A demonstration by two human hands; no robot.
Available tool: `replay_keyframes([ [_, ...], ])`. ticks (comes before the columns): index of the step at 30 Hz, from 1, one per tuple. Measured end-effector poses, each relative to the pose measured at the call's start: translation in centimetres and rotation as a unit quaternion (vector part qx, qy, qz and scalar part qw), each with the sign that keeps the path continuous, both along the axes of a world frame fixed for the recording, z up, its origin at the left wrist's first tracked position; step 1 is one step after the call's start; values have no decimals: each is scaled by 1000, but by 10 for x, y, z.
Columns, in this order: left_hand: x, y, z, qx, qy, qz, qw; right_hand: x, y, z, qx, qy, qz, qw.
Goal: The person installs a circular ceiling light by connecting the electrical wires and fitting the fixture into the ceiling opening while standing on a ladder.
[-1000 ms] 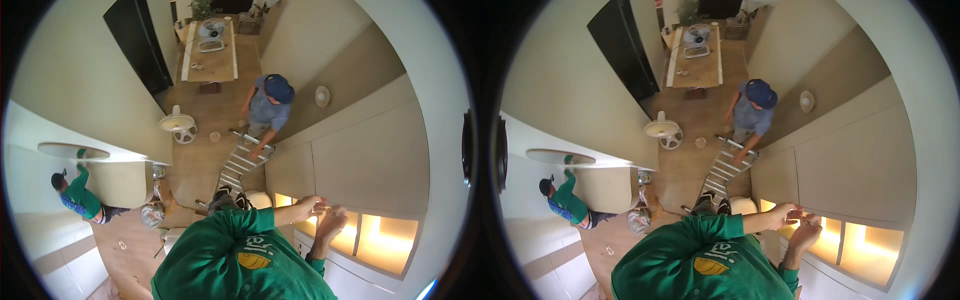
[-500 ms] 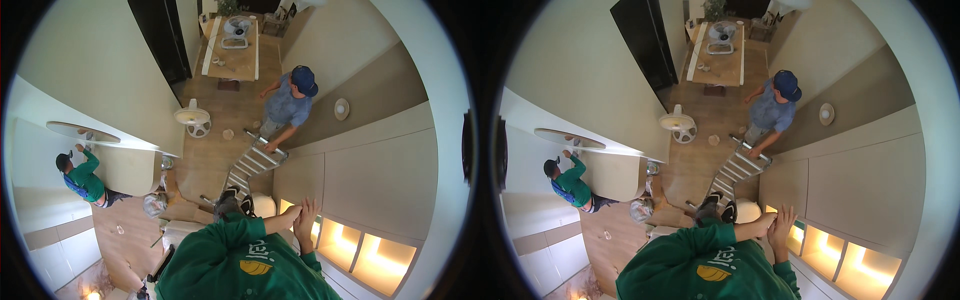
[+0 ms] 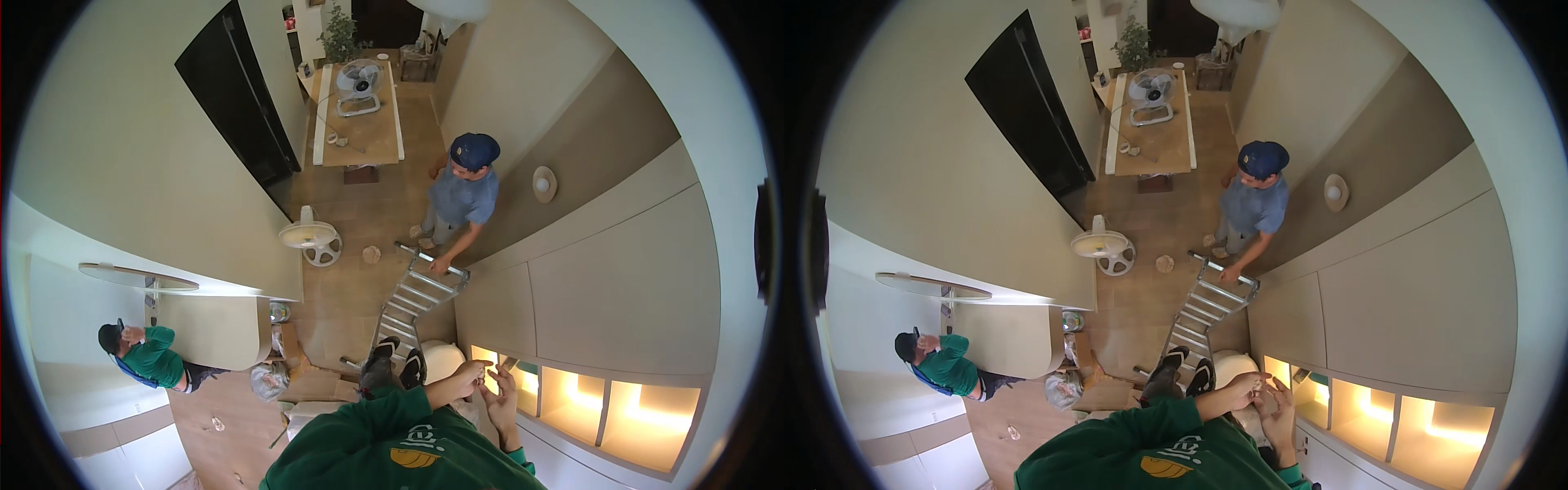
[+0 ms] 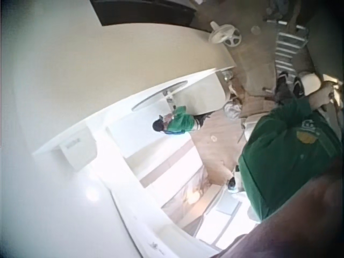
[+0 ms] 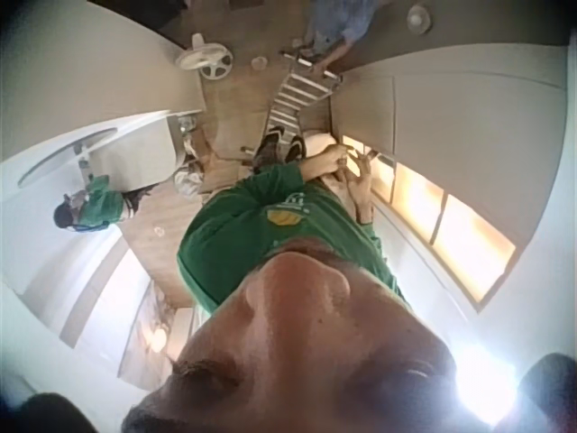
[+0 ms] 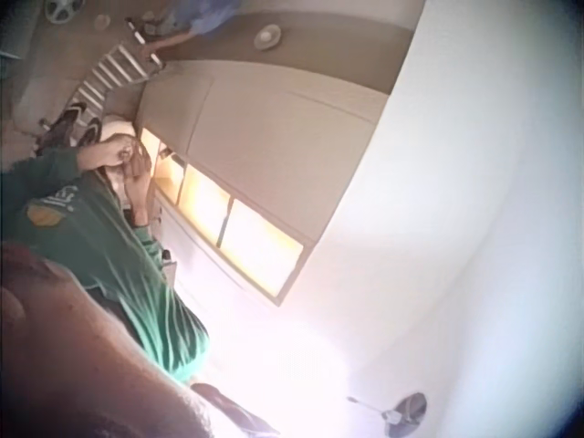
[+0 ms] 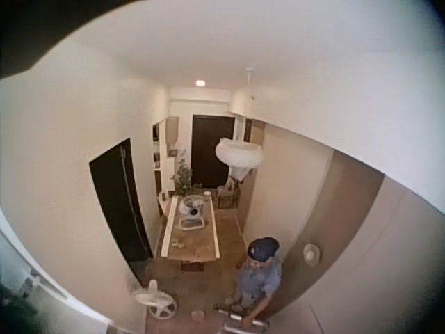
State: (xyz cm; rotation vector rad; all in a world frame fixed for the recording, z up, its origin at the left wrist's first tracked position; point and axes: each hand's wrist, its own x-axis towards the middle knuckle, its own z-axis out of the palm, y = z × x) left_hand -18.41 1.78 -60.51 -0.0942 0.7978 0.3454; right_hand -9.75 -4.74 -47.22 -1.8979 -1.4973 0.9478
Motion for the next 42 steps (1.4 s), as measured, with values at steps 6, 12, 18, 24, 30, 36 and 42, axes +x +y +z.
replay_keyframes([
  [6,2,1,20,-84,-63,-30,994,-19,13,8,98,-182,20,978],
  [12,-4,3,52,-25,-52,-86,995,-10,25,9,63,-208,-6,976],
  [18,-9,16,61,38,-95,-94,990,6,30,8,59,-89,-158,982],
  [24,-10,17,64,170,17,-145,974,9,26,20,35,-96,-21,995],
  [30,1,24,41,93,43,-135,986,-9,31,25,26,-54,-29,998],
  [36,1,23,75,16,-1,-130,991,-5,24,38,42,-81,-49,995],
  [42,-2,30,77,16,-43,-121,992,-4,24,34,68,-85,-69,992],
])
